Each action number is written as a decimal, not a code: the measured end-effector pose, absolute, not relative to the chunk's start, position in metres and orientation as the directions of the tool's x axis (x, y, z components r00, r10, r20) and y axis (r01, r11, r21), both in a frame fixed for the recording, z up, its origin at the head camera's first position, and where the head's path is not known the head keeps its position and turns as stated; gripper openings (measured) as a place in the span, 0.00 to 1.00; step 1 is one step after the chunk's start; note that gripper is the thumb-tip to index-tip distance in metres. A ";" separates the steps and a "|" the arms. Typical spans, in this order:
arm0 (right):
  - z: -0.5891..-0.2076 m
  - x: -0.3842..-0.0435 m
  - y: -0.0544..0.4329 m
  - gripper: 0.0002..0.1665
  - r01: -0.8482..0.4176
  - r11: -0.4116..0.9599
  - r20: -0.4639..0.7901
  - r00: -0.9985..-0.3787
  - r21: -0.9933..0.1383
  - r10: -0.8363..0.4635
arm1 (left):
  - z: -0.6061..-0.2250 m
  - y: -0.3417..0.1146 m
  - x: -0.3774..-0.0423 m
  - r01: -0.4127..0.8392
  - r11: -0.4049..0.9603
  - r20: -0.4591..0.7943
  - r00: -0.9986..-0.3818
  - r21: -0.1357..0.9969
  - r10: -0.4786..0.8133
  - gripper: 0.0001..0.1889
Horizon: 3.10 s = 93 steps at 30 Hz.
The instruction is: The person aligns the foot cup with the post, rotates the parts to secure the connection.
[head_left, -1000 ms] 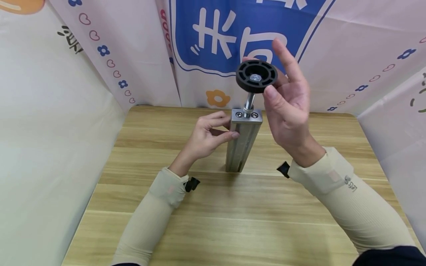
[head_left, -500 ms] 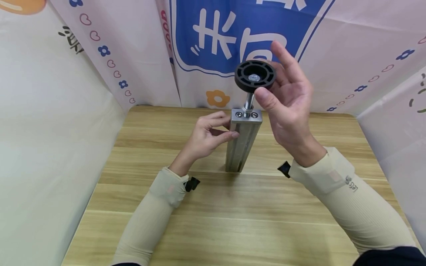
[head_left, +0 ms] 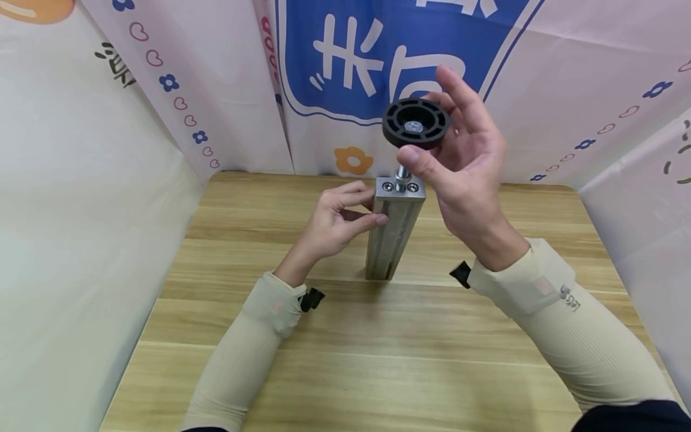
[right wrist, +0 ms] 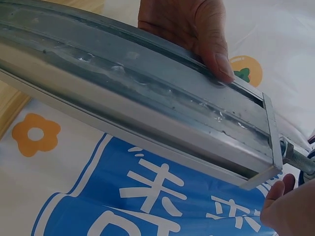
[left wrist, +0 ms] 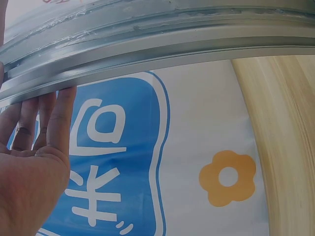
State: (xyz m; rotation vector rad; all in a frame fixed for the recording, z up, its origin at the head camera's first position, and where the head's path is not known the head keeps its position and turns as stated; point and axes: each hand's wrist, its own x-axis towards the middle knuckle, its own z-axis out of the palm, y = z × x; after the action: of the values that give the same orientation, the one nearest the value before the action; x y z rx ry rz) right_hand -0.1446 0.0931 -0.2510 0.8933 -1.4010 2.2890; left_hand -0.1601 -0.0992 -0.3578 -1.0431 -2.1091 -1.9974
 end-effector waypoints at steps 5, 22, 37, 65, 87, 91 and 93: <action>-0.252 -0.144 0.093 0.62 -0.543 -0.498 0.652 -0.755 -0.676 -0.063 | -0.358 -0.099 -0.160 0.498 -0.069 0.477 -0.769 0.864 0.426 0.20; -0.251 -0.146 0.100 0.38 -0.248 -0.791 0.574 -0.805 -0.559 -0.153 | -0.359 -0.098 -0.160 0.510 -0.078 0.493 -0.764 0.857 0.417 0.19; -0.251 -0.143 0.102 0.41 -0.346 -0.721 0.597 -0.794 -0.600 -0.115 | -0.357 -0.099 -0.160 0.494 -0.056 0.470 -0.780 0.868 0.413 0.18; -0.252 -0.144 0.103 0.53 -0.424 -0.603 0.611 -0.780 -0.676 -0.136 | -0.356 -0.099 -0.159 0.484 -0.053 0.459 -0.783 0.874 0.421 0.21; -0.234 -0.149 0.127 0.48 -0.749 -0.076 0.730 -0.609 -0.658 -0.311 | -0.357 -0.101 -0.158 0.484 -0.065 0.463 -0.778 0.873 0.425 0.21; -0.230 -0.149 0.129 0.45 -0.747 -0.061 0.720 -0.611 -0.662 -0.328 | -0.356 -0.101 -0.158 0.485 -0.065 0.464 -0.777 0.872 0.426 0.21; -0.229 -0.149 0.129 0.43 -0.749 -0.049 0.718 -0.612 -0.661 -0.330 | -0.357 -0.101 -0.159 0.487 -0.066 0.466 -0.776 0.871 0.426 0.21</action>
State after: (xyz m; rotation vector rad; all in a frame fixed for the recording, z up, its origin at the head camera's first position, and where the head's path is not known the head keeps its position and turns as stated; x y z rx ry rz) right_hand -0.1486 0.1295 -0.2291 1.1464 -1.8912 1.7039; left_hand -0.1586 -0.1009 -0.3569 -1.0343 -2.1145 -2.0096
